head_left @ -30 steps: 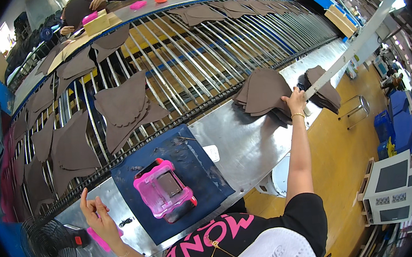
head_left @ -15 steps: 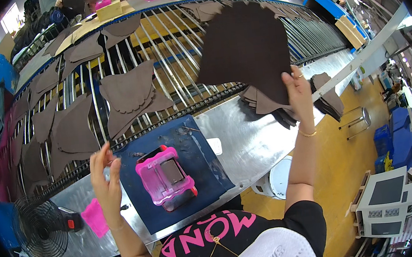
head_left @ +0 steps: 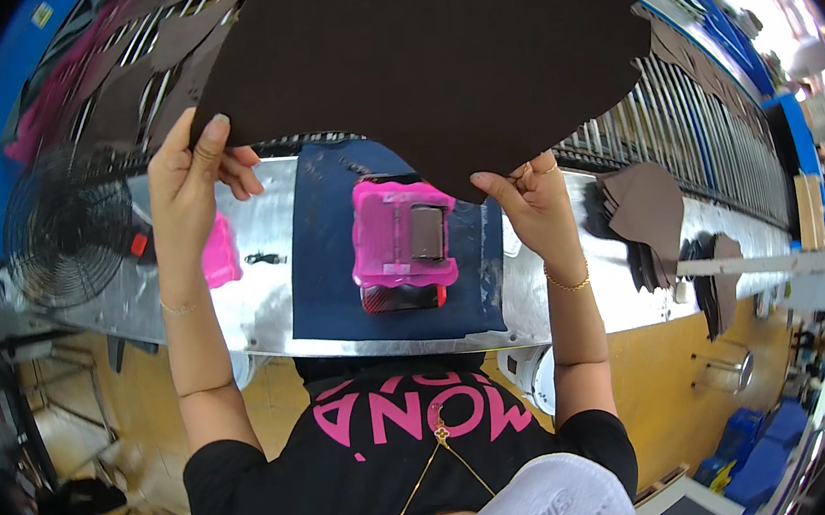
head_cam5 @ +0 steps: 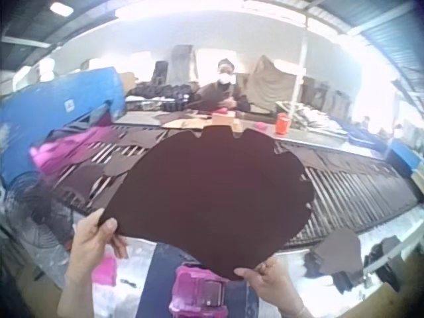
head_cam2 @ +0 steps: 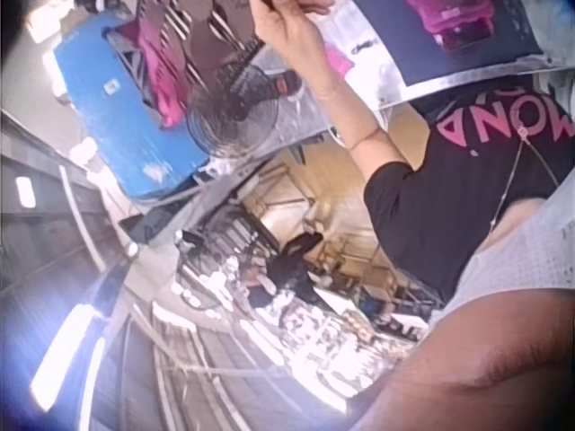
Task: The person repeatedly picks up brown fabric pieces from a pile on the table and places them onto a metal conveyor rack. The person handles the pieces one at a time, arranging them in a row along the rack.
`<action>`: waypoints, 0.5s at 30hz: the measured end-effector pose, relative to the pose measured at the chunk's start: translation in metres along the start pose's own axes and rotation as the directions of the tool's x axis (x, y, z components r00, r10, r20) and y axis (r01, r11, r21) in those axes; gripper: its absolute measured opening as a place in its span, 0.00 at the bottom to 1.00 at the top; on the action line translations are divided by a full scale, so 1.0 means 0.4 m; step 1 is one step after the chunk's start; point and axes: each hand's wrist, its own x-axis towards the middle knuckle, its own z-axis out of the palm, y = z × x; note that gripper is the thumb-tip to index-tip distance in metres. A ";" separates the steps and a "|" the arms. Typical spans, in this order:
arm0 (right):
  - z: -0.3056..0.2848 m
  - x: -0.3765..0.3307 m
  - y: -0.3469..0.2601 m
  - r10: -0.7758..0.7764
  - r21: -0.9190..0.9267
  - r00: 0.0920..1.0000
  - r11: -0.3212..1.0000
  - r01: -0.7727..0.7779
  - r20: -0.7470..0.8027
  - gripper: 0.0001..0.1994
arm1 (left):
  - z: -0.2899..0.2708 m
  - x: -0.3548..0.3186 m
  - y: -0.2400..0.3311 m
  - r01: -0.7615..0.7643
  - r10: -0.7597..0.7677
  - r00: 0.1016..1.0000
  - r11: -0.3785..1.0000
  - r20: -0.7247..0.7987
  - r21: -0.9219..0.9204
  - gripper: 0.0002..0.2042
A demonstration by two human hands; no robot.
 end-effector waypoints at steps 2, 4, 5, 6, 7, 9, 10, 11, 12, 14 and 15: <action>0.035 0.004 0.008 -0.060 -0.040 0.998 0.997 0.060 0.016 0.14 | -0.042 -0.022 0.001 -0.002 0.010 0.997 0.995 -0.071 0.103 0.13; 0.064 0.000 0.008 -0.096 -0.036 0.995 0.995 0.097 0.012 0.10 | -0.062 -0.045 0.023 0.010 0.013 0.990 0.987 -0.142 0.159 0.10; 0.077 -0.003 0.004 -0.126 -0.076 0.991 0.989 0.129 0.038 0.08 | -0.079 -0.058 0.030 0.007 0.024 0.988 0.981 -0.155 0.193 0.10; 0.083 -0.002 -0.006 -0.157 -0.121 0.986 0.979 0.164 0.060 0.07 | -0.092 -0.066 0.035 -0.002 0.039 0.986 0.975 -0.164 0.222 0.09; 0.085 -0.002 -0.014 -0.186 -0.167 0.979 0.966 0.198 0.080 0.06 | -0.106 -0.072 0.040 0.000 0.042 0.986 0.968 -0.164 0.250 0.08; 0.082 -0.004 -0.024 -0.192 -0.240 0.972 0.945 0.221 0.138 0.05 | -0.121 -0.084 0.047 0.029 0.015 0.989 0.956 -0.148 0.292 0.08; 0.079 -0.007 -0.027 -0.194 -0.277 0.967 0.932 0.235 0.165 0.04 | -0.126 -0.086 0.048 0.042 0.002 0.990 0.949 -0.139 0.313 0.08; 0.073 -0.011 -0.028 -0.204 -0.294 0.965 0.924 0.245 0.165 0.05 | -0.127 -0.086 0.041 0.062 -0.030 0.993 0.951 -0.111 0.302 0.07; 0.067 -0.015 -0.025 -0.213 -0.307 0.962 0.916 0.258 0.173 0.05 | -0.125 -0.091 0.032 0.081 -0.061 0.995 0.947 -0.075 0.310 0.06; 0.043 -0.029 -0.016 -0.231 -0.342 0.958 0.898 0.277 0.169 0.05 | -0.116 -0.095 0.019 0.114 -0.122 0.992 0.937 0.005 0.329 0.06; 0.031 -0.038 -0.002 -0.242 -0.355 0.954 0.889 0.290 0.175 0.06 | -0.103 -0.103 0.013 0.133 -0.153 0.988 0.933 0.032 0.336 0.06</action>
